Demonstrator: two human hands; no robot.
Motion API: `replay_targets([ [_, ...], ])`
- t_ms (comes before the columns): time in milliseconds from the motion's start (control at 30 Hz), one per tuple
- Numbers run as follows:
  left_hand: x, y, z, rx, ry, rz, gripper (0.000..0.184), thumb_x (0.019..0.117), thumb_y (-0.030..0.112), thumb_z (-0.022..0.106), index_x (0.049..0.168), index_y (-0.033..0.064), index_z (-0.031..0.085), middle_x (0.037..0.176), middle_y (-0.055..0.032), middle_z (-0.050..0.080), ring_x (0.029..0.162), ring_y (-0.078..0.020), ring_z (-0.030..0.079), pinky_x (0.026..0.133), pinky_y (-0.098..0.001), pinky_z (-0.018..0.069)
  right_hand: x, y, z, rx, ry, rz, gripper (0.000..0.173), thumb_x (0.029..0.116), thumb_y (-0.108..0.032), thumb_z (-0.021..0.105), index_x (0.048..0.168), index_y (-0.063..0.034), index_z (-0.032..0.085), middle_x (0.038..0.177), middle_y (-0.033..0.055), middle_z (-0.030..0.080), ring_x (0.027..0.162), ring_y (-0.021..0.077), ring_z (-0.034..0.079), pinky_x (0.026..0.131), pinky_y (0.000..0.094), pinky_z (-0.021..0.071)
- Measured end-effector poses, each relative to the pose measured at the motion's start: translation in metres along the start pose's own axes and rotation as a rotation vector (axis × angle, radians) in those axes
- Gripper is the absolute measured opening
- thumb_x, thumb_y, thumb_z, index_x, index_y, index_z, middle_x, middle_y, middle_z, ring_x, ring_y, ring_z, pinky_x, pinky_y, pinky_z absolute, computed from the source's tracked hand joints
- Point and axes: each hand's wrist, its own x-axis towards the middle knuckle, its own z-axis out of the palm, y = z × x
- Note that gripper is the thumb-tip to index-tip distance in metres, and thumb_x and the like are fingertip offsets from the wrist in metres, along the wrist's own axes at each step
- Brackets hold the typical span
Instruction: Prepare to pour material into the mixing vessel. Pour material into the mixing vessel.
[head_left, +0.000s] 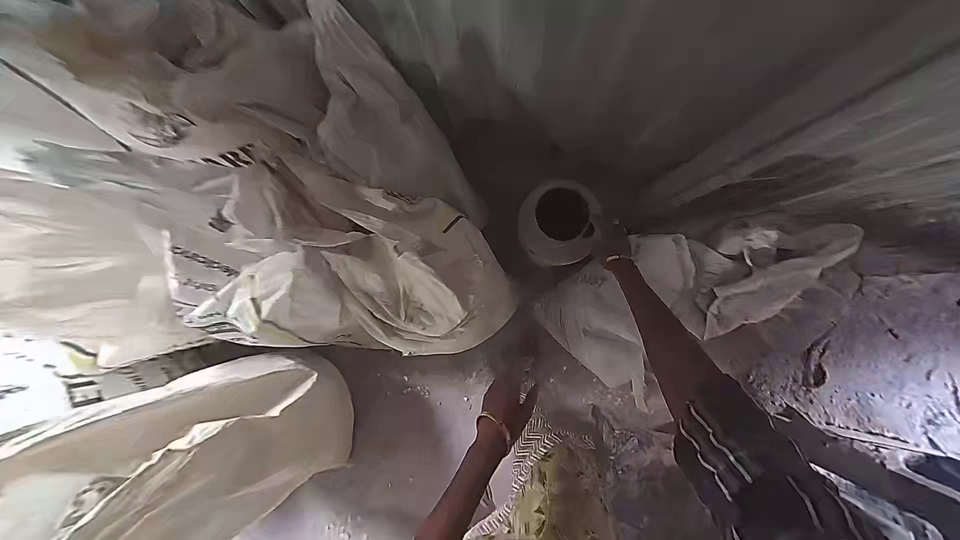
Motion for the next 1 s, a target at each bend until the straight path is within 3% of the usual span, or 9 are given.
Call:
replay_targets([
  [167, 0.079, 0.031, -0.006, 0.125, -0.135, -0.080, 0.053, 0.1045, 0.022, 0.055, 0.153, 0.0029, 0.044, 0.156, -0.0203, 0.046, 0.144, -0.0337, 0.046, 0.119, -0.0448, 0.0349, 0.043, 0.003, 0.028, -0.004, -0.074, 0.046, 0.048, 0.0956, -0.011, 0.069, 0.136, 0.0097, 0.055, 0.141, 0.0353, 0.052, 0.131, 0.0504, 0.052, 0.108, 0.0612, 0.0428],
  [367, 0.120, 0.055, -0.019, 0.003, -0.161, 0.048, 0.082, 0.0946, 0.020, 0.072, 0.162, 0.0097, 0.026, 0.164, -0.0186, 0.031, 0.142, -0.0367, 0.046, 0.114, -0.0510, 0.0390, -0.107, -0.019, 0.005, 0.306, -0.171, -0.116, 0.060, 0.0858, -0.018, 0.078, 0.136, 0.0089, 0.056, 0.124, 0.0304, 0.064, 0.113, 0.0407, 0.065, 0.099, 0.0524, 0.0513],
  [533, 0.099, 0.050, -0.021, -0.341, 0.310, 0.251, 0.050, 0.0838, 0.011, 0.076, 0.129, -0.0090, 0.064, 0.117, -0.0243, 0.071, 0.106, -0.0307, 0.071, 0.097, -0.0445, 0.0552, -0.139, -0.051, -0.040, 0.482, -0.235, -0.245, 0.072, 0.0843, -0.028, 0.080, 0.140, 0.0095, 0.054, 0.121, 0.0257, 0.068, 0.108, 0.0321, 0.069, 0.096, 0.0432, 0.0552],
  [633, 0.077, 0.033, -0.034, -0.390, 0.424, 0.264, 0.052, 0.0802, 0.011, 0.078, 0.125, -0.0110, 0.064, 0.114, -0.0234, 0.071, 0.101, -0.0231, 0.071, 0.090, -0.0349, 0.0579, -0.076, -0.042, -0.039, 0.426, -0.067, 0.063, 0.064, 0.0988, -0.030, 0.070, 0.146, 0.0064, 0.048, 0.124, 0.0343, 0.063, 0.112, 0.0479, 0.064, 0.098, 0.0619, 0.0483],
  [700, 0.050, 0.019, -0.040, -0.356, 0.465, 0.255, 0.055, 0.0780, 0.009, 0.079, 0.125, -0.0139, 0.063, 0.115, -0.0255, 0.071, 0.104, -0.0249, 0.071, 0.093, -0.0359, 0.0570, -0.025, -0.030, -0.014, 0.560, -0.013, 0.201, 0.064, 0.1012, -0.036, 0.066, 0.148, 0.0034, 0.046, 0.124, 0.0329, 0.063, 0.109, 0.0452, 0.066, 0.095, 0.0605, 0.0515],
  [767, 0.016, 0.003, -0.041, -0.324, 0.482, 0.234, 0.057, 0.0757, 0.006, 0.080, 0.123, -0.0181, 0.061, 0.115, -0.0289, 0.070, 0.103, -0.0276, 0.072, 0.093, -0.0371, 0.0566, 0.003, -0.028, 0.014, 0.732, 0.071, 0.224, 0.044, 0.1058, -0.024, 0.057, 0.137, 0.0067, 0.054, 0.118, 0.0295, 0.065, 0.099, 0.0381, 0.069, 0.089, 0.0536, 0.0569],
  [800, -0.001, -0.007, -0.041, -0.311, 0.472, 0.242, 0.057, 0.0751, 0.005, 0.080, 0.123, -0.0187, 0.061, 0.114, -0.0287, 0.070, 0.102, -0.0266, 0.072, 0.092, -0.0363, 0.0574, 0.005, -0.030, 0.021, 0.770, 0.133, 0.237, 0.039, 0.1057, -0.018, 0.055, 0.132, 0.0105, 0.057, 0.117, 0.0320, 0.065, 0.103, 0.0409, 0.066, 0.094, 0.0560, 0.0511],
  [900, -0.048, -0.031, -0.038, -0.220, 0.416, 0.349, 0.055, 0.0746, 0.012, 0.078, 0.119, -0.0165, 0.064, 0.113, -0.0241, 0.072, 0.098, -0.0145, 0.072, 0.086, -0.0235, 0.0564, -0.021, -0.033, 0.027, 0.781, 0.242, 0.286, 0.035, 0.1051, -0.013, 0.051, 0.128, 0.0112, 0.061, 0.120, 0.0328, 0.065, 0.113, 0.0433, 0.064, 0.101, 0.0576, 0.0475],
  [1000, -0.100, -0.025, -0.042, -0.015, 0.392, 0.464, 0.054, 0.0710, 0.020, 0.079, 0.110, -0.0165, 0.069, 0.109, -0.0262, 0.071, 0.101, -0.0169, 0.070, 0.090, -0.0224, 0.0526, -0.105, -0.027, 0.012, 0.795, 0.304, 0.275, 0.035, 0.1042, -0.011, 0.052, 0.128, 0.0128, 0.061, 0.122, 0.0335, 0.065, 0.117, 0.0447, 0.064, 0.104, 0.0554, 0.0468],
])
